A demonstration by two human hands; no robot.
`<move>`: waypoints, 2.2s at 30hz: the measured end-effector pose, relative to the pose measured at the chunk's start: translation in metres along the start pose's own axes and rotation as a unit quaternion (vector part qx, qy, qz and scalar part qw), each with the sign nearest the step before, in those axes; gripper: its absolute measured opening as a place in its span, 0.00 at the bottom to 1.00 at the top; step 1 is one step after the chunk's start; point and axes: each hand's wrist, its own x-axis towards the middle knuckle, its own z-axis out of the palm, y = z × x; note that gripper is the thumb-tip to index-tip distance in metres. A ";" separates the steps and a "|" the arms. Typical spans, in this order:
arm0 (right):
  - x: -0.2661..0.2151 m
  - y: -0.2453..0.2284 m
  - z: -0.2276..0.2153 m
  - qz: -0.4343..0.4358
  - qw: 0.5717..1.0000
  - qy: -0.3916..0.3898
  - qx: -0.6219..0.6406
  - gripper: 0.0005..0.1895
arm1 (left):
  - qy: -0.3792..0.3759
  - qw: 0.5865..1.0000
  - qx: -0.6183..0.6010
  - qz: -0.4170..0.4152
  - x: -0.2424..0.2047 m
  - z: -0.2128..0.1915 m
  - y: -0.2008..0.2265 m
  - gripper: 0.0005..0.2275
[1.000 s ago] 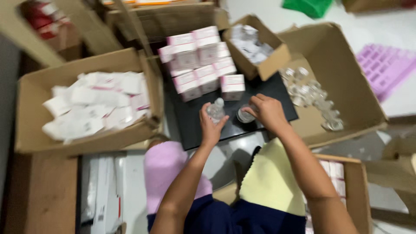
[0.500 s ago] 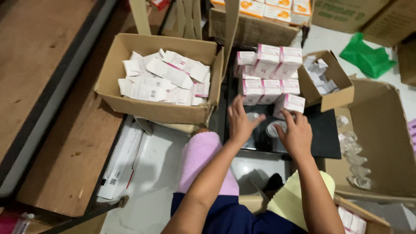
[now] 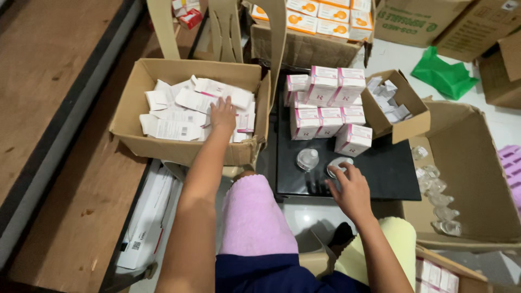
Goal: The person repeatedly picks small white boxes and clear plastic bottles from nearby cardboard boxes, places the bottles into the boxes, and closes the boxes. The person stacks the completed boxes on a low table.
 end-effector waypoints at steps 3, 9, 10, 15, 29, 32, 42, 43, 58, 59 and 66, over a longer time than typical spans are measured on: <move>-0.005 0.003 0.000 0.007 1.000 -0.009 0.021 0.22 | 0.145 0.988 0.054 0.023 0.002 0.003 -0.007 0.25; -0.008 0.002 0.000 0.001 0.998 0.015 0.059 0.21 | 0.009 0.992 0.018 0.122 -0.018 -0.018 -0.020 0.16; -0.009 0.000 0.001 -0.005 0.998 0.016 0.066 0.20 | 0.001 0.990 0.018 0.138 -0.018 -0.017 -0.016 0.15; -0.020 -0.002 0.006 0.003 0.997 -0.004 0.083 0.20 | -0.019 0.991 0.030 0.127 0.013 -0.002 -0.008 0.17; -0.014 0.005 0.007 0.030 0.990 0.005 0.137 0.22 | 0.374 0.876 -0.273 0.135 -0.083 -0.197 -0.033 0.21; -0.002 0.003 -0.012 0.007 0.981 0.085 0.174 0.29 | 0.363 0.805 -0.425 0.199 -0.137 -0.269 -0.020 0.20; -0.014 0.014 -0.050 0.003 0.959 0.113 0.259 0.74 | 0.142 0.604 -0.679 0.392 -0.195 -0.292 0.169 0.20; -0.017 0.018 -0.042 0.032 0.955 0.087 0.281 0.74 | 0.127 0.589 -0.695 0.392 -0.197 -0.284 0.184 0.20; -0.025 0.055 0.010 0.117 0.858 0.107 0.489 0.66 | 0.213 0.621 -0.710 0.255 -0.196 -0.192 0.249 0.35; -0.026 0.057 0.010 0.121 0.859 0.110 0.485 0.62 | 0.212 0.633 -0.695 0.266 -0.198 -0.189 0.248 0.36; -0.038 0.071 0.013 0.108 0.855 0.024 0.507 0.38 | 0.054 0.634 -0.726 0.261 -0.205 -0.180 0.258 0.31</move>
